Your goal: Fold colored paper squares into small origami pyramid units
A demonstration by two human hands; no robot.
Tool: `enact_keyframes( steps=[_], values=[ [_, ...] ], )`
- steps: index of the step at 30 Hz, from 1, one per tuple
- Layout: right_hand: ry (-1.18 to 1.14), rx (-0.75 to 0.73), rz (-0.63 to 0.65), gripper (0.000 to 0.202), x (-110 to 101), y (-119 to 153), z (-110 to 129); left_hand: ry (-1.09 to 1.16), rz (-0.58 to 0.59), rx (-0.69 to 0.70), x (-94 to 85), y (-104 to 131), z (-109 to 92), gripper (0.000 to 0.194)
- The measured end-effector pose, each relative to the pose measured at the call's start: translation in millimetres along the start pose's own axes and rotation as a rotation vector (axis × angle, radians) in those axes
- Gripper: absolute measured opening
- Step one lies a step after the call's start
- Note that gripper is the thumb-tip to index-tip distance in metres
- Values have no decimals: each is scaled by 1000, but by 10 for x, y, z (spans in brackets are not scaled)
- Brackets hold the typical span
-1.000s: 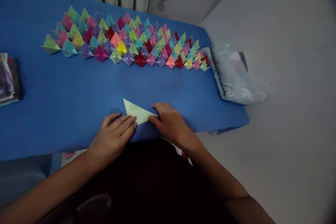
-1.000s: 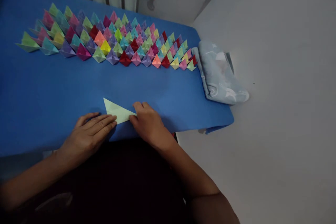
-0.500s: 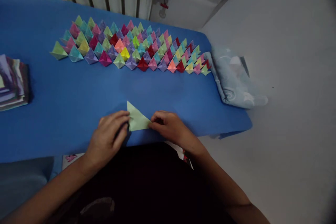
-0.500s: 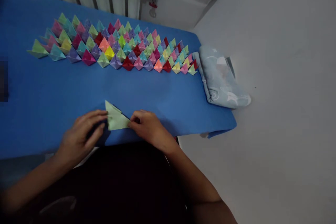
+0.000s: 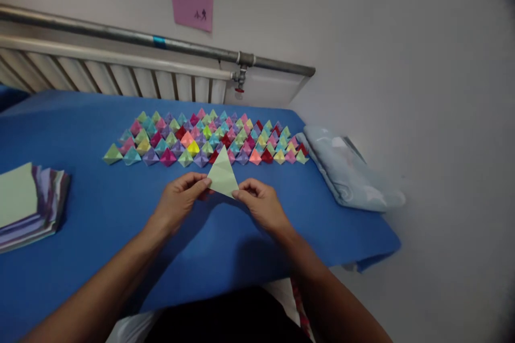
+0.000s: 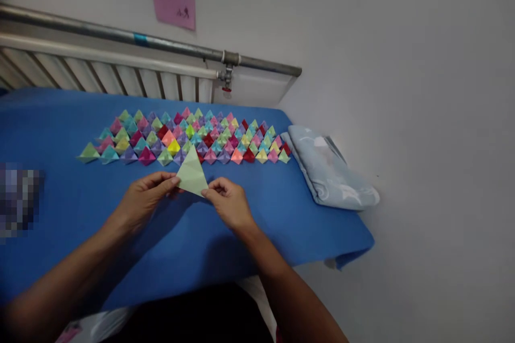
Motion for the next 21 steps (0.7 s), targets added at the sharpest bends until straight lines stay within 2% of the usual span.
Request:
enact_keyframes(
  steps=[5, 9, 11, 14, 18, 21],
  values=[
    [-4, -101, -56, 20, 1, -348, 224, 203, -60, 47, 68, -328, -150, 51],
    [-14, -141, -45, 18, 82, -618, 286, 243, -74, 91, 61, -524, -190, 50],
    [-24, -148, -21, 18, 138, -699, 277, 283, -51, 73, 40, -615, -116, 46],
    [-50, -169, 27, 24, 198, -751, 251, 371, 18, -23, 15, -744, 112, 38],
    [-93, -251, -56, 22, 54, -780, 249, 410, 80, -151, -6, -830, 397, 31],
    [-107, -289, -98, 17, -26, -782, 241, 473, 145, -242, 65, -816, 510, 30]
  ],
)
Point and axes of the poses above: each hand's wrist, its own y-axis away from the middle knuckle, its own x-axis out of the palm, z = x × y, the point moved 10 cm from there along -y, towards the middle knuckle, and after that the axes turned 1 degree about -x, right-handed, at the moved point
